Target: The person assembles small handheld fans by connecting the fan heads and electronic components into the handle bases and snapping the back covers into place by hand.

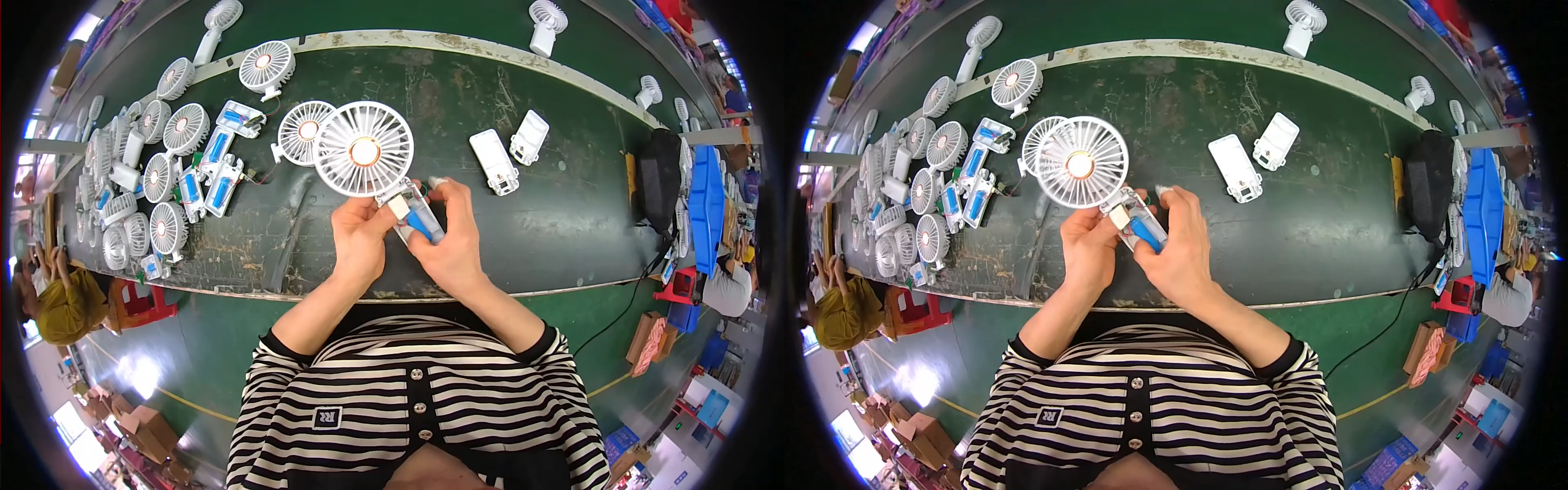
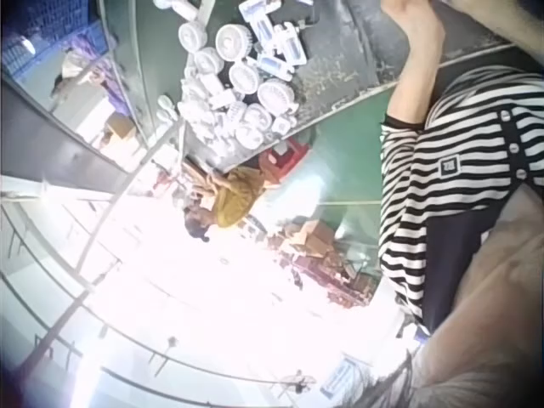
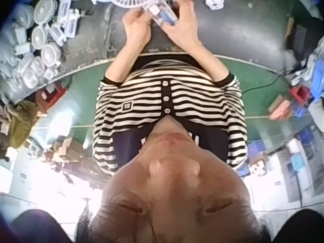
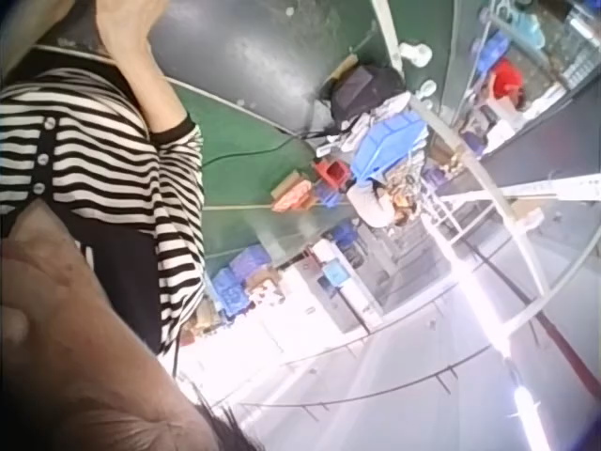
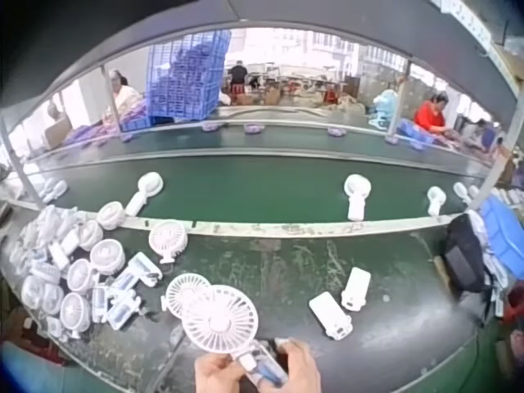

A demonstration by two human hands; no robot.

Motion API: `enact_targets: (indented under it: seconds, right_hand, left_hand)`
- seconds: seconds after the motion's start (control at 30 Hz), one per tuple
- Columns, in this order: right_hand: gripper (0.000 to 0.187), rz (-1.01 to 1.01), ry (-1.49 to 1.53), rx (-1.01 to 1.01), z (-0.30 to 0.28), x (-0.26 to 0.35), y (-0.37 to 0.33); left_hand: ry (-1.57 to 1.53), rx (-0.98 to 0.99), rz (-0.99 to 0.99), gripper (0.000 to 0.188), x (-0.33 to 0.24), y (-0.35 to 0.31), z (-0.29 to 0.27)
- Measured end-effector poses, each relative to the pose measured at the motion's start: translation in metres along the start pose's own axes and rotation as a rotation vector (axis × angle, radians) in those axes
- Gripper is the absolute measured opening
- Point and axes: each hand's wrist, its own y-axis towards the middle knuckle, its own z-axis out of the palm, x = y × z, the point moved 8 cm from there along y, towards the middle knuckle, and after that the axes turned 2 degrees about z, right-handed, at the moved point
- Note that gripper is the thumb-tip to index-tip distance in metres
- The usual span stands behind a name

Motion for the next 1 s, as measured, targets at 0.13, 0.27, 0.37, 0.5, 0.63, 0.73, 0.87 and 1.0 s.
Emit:
enact_targets:
  seconds: [0.13, 0.27, 0.37, 0.5, 0.63, 0.73, 0.87, 1.0]
  right_hand:
    - [0.041, -0.004, 0.244, 0.051, -0.015, 0.001, 0.007]
    - [0.013, 0.33, 0.431, 0.13, -0.009, -0.035, 0.021]
    - [0.008, 0.425, 0.469, 0.271, 0.001, -0.042, 0.019]
    - [0.005, 0.415, 0.341, 0.301, 0.001, -0.034, 0.019]
    - [0.008, 0.225, -0.04, 0.196, -0.005, -0.018, 0.022]
    - [0.014, -0.154, -0.462, 0.028, -0.013, 0.014, 0.025]
    - [0.018, -0.207, -0.544, -0.004, -0.012, 0.018, 0.027]
    - [0.019, 0.035, -0.375, 0.334, 0.005, -0.006, 0.024]
  left_hand:
    - [0.113, 0.043, -0.069, 0.024, 0.005, 0.006, -0.007]
    - [0.193, 0.088, -0.058, 0.025, 0.009, 0.005, -0.007]
    - [0.218, 0.098, -0.04, 0.024, 0.005, 0.005, -0.001]
    - [0.236, 0.095, 0.013, 0.025, 0.005, 0.005, -0.003]
    - [0.219, 0.073, -0.002, 0.027, 0.008, 0.004, -0.002]
    - [0.247, 0.099, 0.004, 0.026, 0.007, 0.003, 0.002]
    - [0.225, 0.052, -0.014, 0.02, 0.013, 0.001, -0.006]
    - [0.194, 0.048, -0.178, 0.019, 0.027, -0.005, -0.017]
